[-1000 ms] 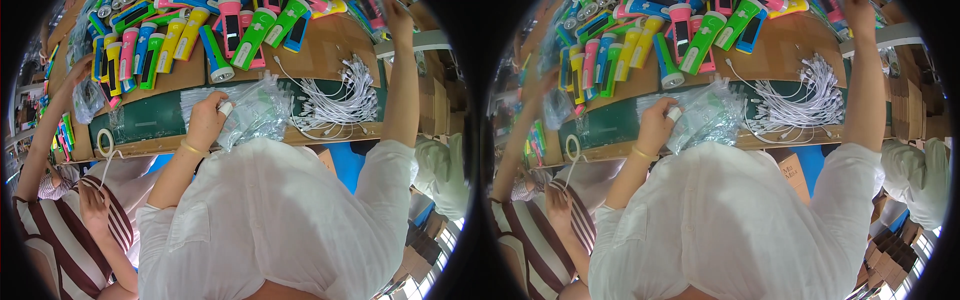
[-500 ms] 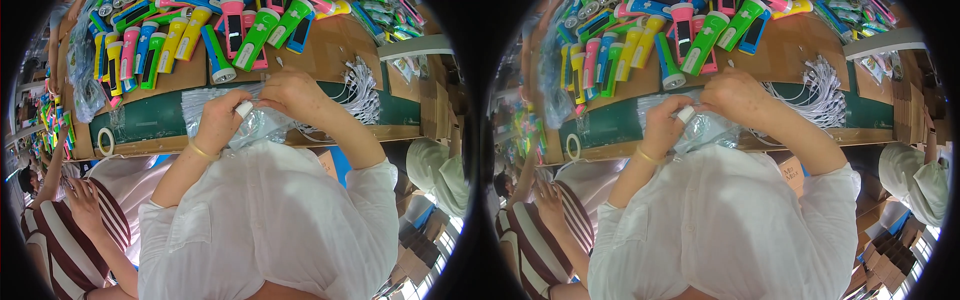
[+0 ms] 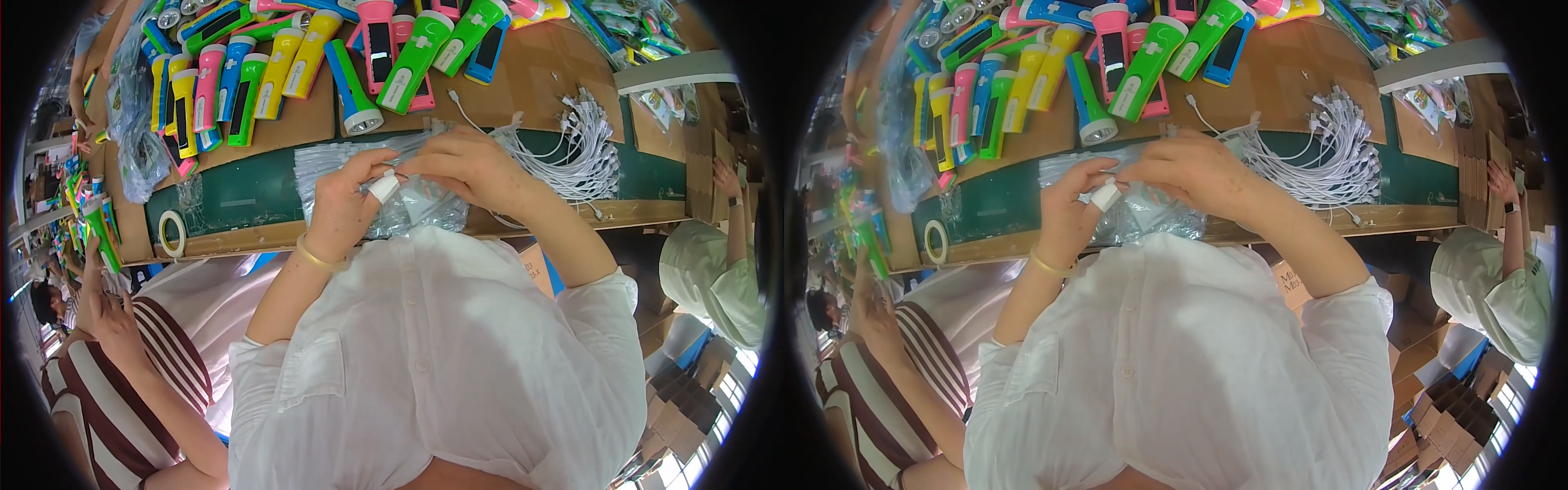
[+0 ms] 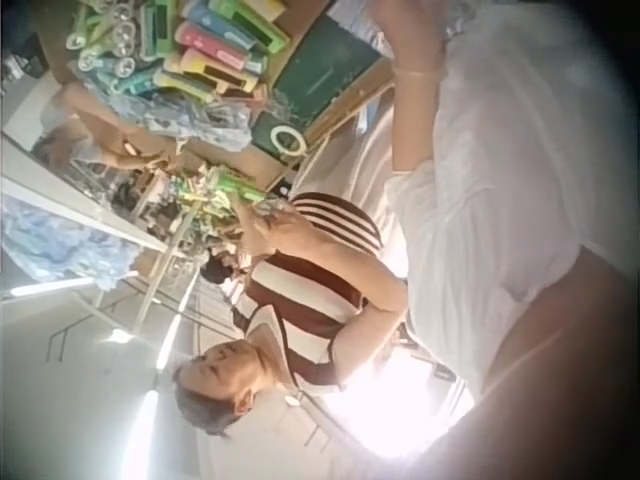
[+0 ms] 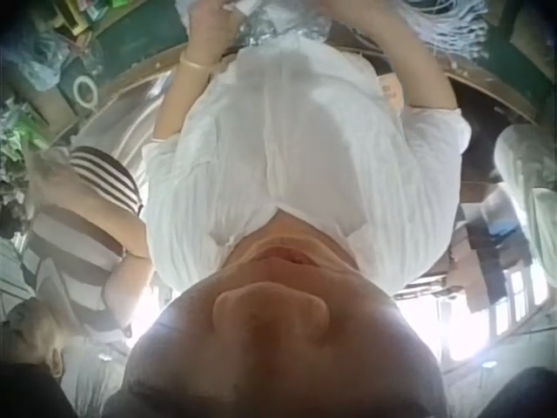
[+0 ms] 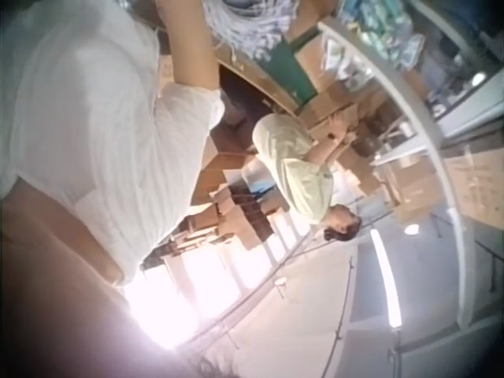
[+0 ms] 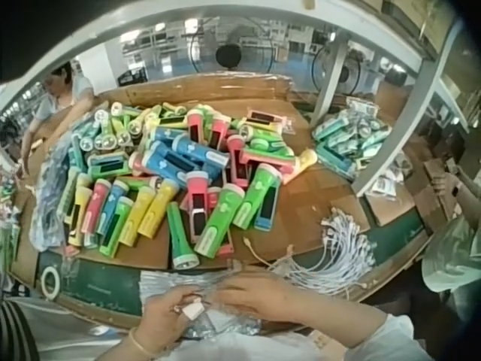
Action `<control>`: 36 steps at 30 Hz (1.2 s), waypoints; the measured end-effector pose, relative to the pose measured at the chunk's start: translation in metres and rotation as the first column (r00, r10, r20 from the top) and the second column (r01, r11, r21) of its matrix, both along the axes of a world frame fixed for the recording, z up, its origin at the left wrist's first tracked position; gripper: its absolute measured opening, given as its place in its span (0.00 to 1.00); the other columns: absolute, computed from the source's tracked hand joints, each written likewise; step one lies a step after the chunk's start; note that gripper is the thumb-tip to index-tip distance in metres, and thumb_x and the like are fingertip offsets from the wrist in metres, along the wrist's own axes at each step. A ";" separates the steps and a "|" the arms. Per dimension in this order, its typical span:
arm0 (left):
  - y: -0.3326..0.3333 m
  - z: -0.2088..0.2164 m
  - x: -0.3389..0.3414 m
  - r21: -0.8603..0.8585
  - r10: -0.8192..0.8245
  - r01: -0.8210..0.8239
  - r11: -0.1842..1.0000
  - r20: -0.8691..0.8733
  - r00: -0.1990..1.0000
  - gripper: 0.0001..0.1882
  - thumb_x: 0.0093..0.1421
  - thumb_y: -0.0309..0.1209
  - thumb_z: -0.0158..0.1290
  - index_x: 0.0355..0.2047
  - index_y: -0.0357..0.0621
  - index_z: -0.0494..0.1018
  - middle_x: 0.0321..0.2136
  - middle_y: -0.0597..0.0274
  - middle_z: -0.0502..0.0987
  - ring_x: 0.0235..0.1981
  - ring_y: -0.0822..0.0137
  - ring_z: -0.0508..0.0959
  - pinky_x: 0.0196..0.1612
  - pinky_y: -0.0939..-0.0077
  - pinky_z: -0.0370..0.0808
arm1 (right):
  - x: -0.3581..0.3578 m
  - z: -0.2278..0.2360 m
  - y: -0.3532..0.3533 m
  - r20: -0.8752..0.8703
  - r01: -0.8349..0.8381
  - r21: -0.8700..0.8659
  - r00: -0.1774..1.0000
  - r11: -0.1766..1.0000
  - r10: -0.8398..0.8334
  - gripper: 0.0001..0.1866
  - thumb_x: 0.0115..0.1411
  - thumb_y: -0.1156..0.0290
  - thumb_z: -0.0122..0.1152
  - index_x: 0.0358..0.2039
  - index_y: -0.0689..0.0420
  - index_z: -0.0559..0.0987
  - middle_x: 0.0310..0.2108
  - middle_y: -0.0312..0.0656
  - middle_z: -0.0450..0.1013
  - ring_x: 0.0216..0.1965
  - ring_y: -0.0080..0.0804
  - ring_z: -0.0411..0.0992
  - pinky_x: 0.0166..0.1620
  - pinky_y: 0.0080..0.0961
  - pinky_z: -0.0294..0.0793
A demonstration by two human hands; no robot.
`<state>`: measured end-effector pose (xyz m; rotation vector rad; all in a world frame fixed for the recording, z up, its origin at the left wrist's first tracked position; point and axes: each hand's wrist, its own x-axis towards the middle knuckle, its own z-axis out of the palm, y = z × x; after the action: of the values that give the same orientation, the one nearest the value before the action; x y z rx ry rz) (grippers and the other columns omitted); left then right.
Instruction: Packaging portable flashlights and charging cables into individual plastic bags on an assembly line.
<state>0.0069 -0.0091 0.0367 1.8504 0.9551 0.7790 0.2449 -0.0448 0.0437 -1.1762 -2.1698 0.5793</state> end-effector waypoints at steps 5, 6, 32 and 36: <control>-0.002 0.002 -0.003 0.010 -0.032 0.032 0.999 -0.010 0.999 0.17 0.56 0.22 0.65 0.46 0.41 0.78 0.37 0.57 0.85 0.39 0.67 0.86 0.40 0.76 0.81 | 0.002 -0.004 0.001 0.000 -0.063 0.034 0.998 0.997 0.063 0.24 0.48 0.81 0.66 0.47 0.45 0.82 0.36 0.33 0.76 0.36 0.38 0.76 0.38 0.33 0.75; -0.003 -0.001 -0.004 -0.075 -0.020 0.022 0.997 0.026 0.999 0.17 0.57 0.22 0.65 0.47 0.41 0.78 0.36 0.58 0.85 0.38 0.68 0.86 0.39 0.77 0.80 | 0.002 -0.003 0.001 0.001 -0.062 0.033 0.998 0.998 0.062 0.24 0.48 0.81 0.66 0.47 0.45 0.82 0.36 0.33 0.76 0.36 0.38 0.76 0.38 0.33 0.75; 0.016 0.000 -0.007 -0.030 -0.633 0.645 0.764 0.163 0.757 0.25 0.31 0.11 0.52 0.34 0.42 0.74 0.40 0.62 0.77 0.34 0.57 0.79 0.34 0.70 0.74 | 0.097 -0.043 0.019 -0.197 0.035 -0.482 0.969 0.875 -0.147 0.15 0.62 0.71 0.65 0.49 0.57 0.78 0.37 0.43 0.78 0.41 0.38 0.78 0.43 0.33 0.76; 0.015 -0.007 0.002 0.015 -0.704 0.706 0.708 0.092 0.704 0.24 0.30 0.12 0.53 0.32 0.43 0.71 0.41 0.64 0.77 0.36 0.56 0.78 0.39 0.68 0.73 | 0.105 -0.037 0.076 -0.148 0.570 -0.340 0.754 0.749 -0.640 0.32 0.61 0.66 0.68 0.64 0.60 0.68 0.41 0.45 0.80 0.44 0.32 0.78 0.47 0.30 0.78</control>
<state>0.0094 0.0054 0.0293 1.9299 0.1276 0.3553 0.3499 0.0314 0.0071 -1.7526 -1.3801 0.6961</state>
